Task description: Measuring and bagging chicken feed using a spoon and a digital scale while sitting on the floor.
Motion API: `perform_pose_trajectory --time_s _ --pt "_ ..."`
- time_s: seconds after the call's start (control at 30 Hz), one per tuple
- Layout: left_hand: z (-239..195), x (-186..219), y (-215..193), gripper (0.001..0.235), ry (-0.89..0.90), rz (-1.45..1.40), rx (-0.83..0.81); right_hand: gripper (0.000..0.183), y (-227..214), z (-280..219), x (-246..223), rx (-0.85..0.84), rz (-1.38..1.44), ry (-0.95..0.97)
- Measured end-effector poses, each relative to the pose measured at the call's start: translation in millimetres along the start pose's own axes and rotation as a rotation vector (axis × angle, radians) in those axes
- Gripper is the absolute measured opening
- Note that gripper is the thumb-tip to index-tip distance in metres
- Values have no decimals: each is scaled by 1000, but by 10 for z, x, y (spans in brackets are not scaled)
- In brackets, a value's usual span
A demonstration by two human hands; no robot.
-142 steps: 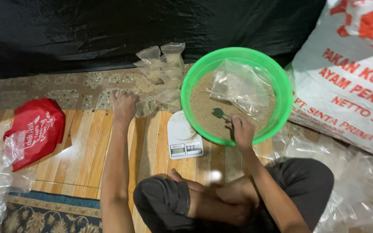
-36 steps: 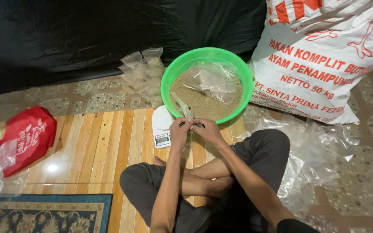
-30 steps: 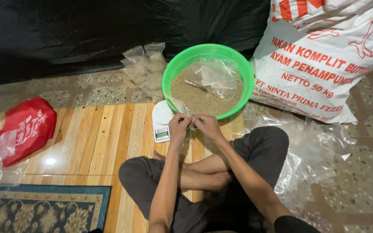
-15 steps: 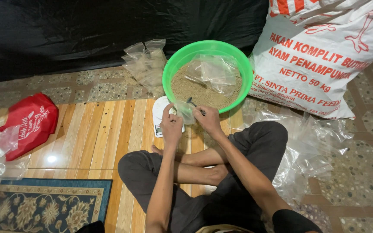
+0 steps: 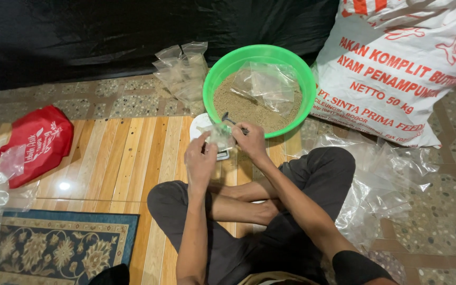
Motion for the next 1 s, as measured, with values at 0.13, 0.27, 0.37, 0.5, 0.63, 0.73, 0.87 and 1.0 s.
perform_pose_trajectory --time_s 0.13,0.27,0.37,0.5,0.63,0.73,0.87,1.0 --pt "149 -135 39 68 197 -18 22 18 130 46 25 -14 -92 1" --pt "327 -489 251 135 230 -85 -105 15 239 44 131 -52 -78 62" --pt "488 -639 327 147 255 -63 -130 16 315 36 188 -95 -100 45" --pt "670 -852 411 142 338 -37 -144 17 248 5 65 -149 -180 -17" --pt "743 -799 448 144 360 -35 -168 20 265 44 51 -213 -184 -100" --pt "835 -842 482 144 371 -60 -136 19 265 66 41 -205 -224 -142" --pt "932 -1060 599 135 365 -140 -61 20 270 114 100 -174 -235 -157" --pt "1091 -1247 691 127 324 -127 7 22 314 170 242 -155 -241 -151"
Point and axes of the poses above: each hand's wrist, its own z-axis towards the middle knuckle, its own y-axis out of the palm, x = y × z, the point moved 4 cm from there along z, towards the middle knuckle, and after that the axes turned 8 degrees about -x, right-handed, at the moved point
